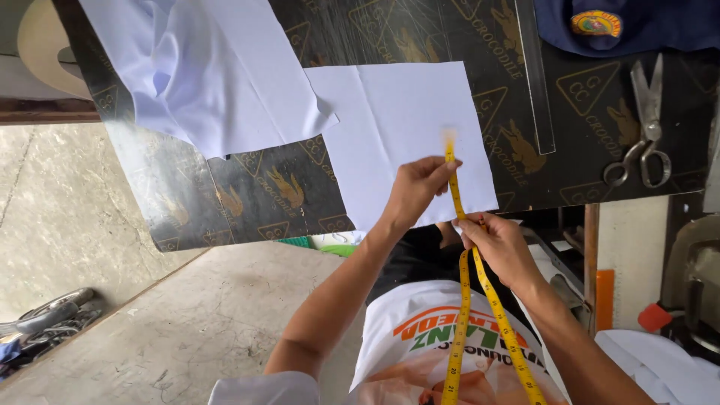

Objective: The person measures and marks a piece of white fabric on a table using a measuring tape, a ruler, and a pencil. They then use scissors to cut the fabric along the marked lines.

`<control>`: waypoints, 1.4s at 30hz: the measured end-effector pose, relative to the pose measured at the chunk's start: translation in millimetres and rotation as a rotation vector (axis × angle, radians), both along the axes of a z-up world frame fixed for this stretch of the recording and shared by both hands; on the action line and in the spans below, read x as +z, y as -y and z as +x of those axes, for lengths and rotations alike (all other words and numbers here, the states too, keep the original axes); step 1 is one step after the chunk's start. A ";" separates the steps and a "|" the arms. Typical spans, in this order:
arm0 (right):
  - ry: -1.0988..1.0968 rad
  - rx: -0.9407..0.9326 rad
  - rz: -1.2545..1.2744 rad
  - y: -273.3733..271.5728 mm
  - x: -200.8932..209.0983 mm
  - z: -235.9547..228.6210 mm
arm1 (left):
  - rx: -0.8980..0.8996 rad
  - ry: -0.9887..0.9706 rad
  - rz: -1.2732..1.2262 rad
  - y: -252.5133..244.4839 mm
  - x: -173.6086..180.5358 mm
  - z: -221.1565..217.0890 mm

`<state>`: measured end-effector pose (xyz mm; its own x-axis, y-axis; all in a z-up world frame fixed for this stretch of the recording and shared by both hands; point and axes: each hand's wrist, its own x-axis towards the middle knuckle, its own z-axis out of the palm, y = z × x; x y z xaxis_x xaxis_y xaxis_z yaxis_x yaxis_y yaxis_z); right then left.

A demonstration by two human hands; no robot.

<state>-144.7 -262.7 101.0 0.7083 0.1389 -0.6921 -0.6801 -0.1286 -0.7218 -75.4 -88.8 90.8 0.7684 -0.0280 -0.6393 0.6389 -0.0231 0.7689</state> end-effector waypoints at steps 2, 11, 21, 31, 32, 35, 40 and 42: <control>0.009 -0.014 -0.029 -2.9 -8.8 10.9 | -0.040 0.048 0.088 -4.4 -39.4 20.0; 0.015 -0.064 -0.161 -8.3 -59.3 41.4 | -0.250 0.870 0.829 -26.0 -101.1 81.6; 0.125 -0.005 -0.204 -7.5 -66.7 48.1 | -0.605 0.923 0.981 -25.1 -124.9 50.2; -0.068 -0.051 -0.186 -16.9 -47.7 77.5 | -0.642 1.023 1.011 -28.8 -108.4 60.2; -0.077 -0.043 -0.198 -17.1 -46.9 78.0 | -0.649 1.019 1.012 -28.7 -107.5 59.6; -0.075 -0.027 -0.207 -18.6 -46.9 79.1 | -0.671 0.996 1.028 -28.7 -107.4 58.4; -0.043 -0.008 -0.202 -17.5 -49.7 79.7 | -0.701 0.959 1.044 -27.7 -108.3 58.4; -0.027 -0.025 -0.191 -16.5 -52.7 78.6 | -0.688 0.951 1.037 -27.1 -109.3 58.3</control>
